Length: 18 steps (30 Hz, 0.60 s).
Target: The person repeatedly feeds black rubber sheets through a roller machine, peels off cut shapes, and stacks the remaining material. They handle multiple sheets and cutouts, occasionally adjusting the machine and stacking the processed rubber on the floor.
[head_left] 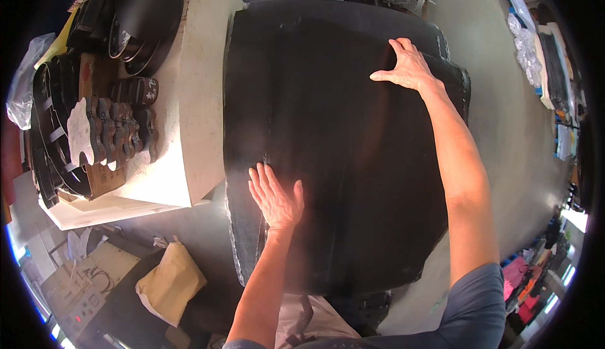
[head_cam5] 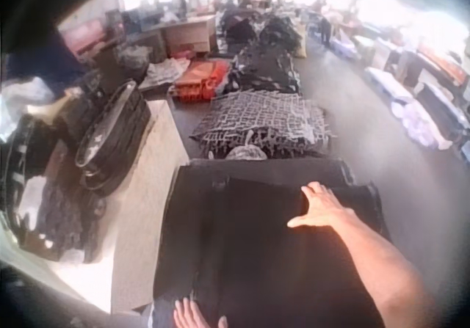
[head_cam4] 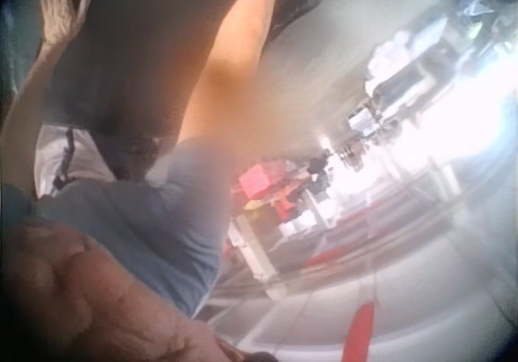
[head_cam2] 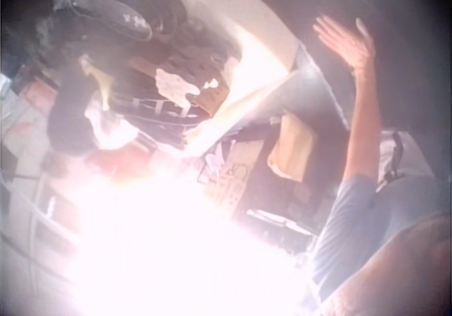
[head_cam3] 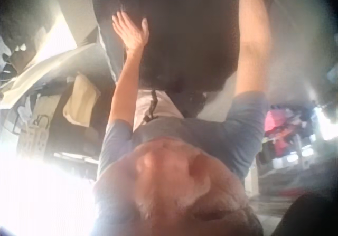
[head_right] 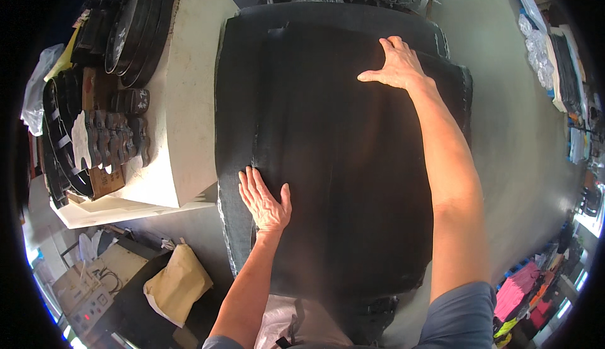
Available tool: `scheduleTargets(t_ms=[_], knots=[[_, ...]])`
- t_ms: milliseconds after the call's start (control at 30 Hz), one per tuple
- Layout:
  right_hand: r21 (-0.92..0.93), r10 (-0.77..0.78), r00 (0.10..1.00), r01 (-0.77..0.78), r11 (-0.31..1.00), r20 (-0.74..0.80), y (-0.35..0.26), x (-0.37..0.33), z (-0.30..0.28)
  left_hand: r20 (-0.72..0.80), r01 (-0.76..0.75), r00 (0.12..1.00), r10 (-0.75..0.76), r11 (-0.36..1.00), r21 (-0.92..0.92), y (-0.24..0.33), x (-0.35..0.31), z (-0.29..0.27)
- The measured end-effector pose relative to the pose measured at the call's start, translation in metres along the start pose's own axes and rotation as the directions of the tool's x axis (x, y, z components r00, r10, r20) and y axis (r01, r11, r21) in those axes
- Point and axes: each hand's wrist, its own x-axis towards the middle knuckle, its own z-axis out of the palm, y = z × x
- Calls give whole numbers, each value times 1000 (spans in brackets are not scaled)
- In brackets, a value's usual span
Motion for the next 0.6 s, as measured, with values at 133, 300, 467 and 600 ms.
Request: scheduleTargets(t_ms=[133,300,467,600], knots=[[31,-7,999,9,999,-46,-2,1,-10,-3,5,1000,-5,1000,-27,0,-2,-1],[-124,-156,984,144,982,-91,6,17,-26,5,11,1000,-11,1000,-20,-2,-3,2],[-62,-249,965,254,965,81,3,-5,-15,-11,21,1000,-21,999,-25,-2,-3,2],[20,-337,935,337,941,114,-14,-76,12,-2,33,999,-33,999,-31,-1,-1,1]])
